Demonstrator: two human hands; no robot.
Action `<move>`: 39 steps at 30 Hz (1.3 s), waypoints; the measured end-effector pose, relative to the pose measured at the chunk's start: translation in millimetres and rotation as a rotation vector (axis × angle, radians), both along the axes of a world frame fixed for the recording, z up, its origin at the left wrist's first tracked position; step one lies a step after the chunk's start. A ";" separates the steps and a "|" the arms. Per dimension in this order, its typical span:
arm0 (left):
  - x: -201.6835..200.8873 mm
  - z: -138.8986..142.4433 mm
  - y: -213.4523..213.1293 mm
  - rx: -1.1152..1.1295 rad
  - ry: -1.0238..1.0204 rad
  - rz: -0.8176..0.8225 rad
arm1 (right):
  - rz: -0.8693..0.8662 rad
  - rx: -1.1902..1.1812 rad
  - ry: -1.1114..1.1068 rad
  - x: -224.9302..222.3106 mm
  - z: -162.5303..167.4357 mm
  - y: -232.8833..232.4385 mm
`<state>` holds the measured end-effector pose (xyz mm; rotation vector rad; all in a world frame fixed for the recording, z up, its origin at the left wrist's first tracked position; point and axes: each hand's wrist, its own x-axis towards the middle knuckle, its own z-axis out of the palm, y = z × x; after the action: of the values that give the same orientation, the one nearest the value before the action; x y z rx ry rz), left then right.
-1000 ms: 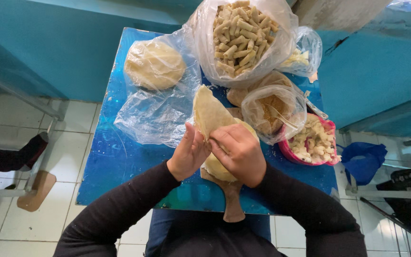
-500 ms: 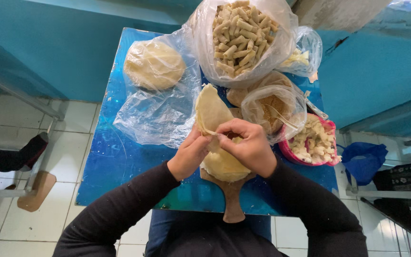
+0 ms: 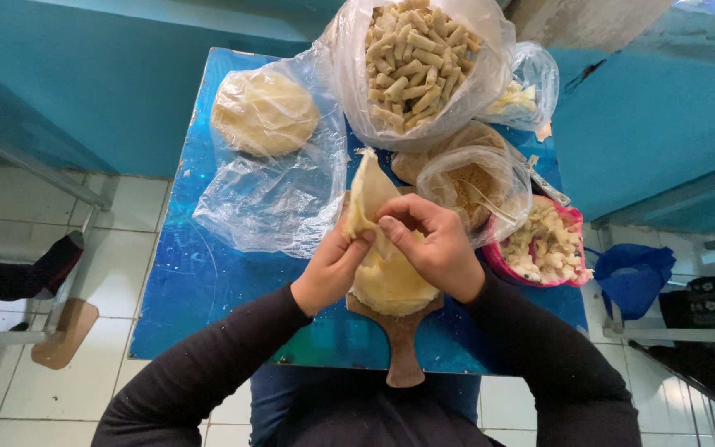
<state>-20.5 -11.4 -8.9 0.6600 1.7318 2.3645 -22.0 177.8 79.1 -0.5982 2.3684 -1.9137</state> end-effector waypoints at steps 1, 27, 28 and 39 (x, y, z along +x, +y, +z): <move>1.9 3.2 -1.1 -0.045 0.030 -0.012 | -0.034 0.042 0.104 2.1 4.9 -1.4; 5.9 9.1 -8.1 -0.328 0.213 0.213 | -0.135 0.118 0.195 21.5 5.3 -5.4; 5.8 7.7 -7.4 -0.296 0.215 0.251 | -0.136 0.061 0.060 15.8 1.1 -2.6; 16.0 39.7 -7.9 -0.416 0.451 0.306 | -0.003 -0.254 -0.076 11.9 -8.1 -15.8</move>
<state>-4.5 -19.3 30.8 0.9636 2.5840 2.0121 -10.1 162.0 71.1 -0.5240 2.0996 -2.2149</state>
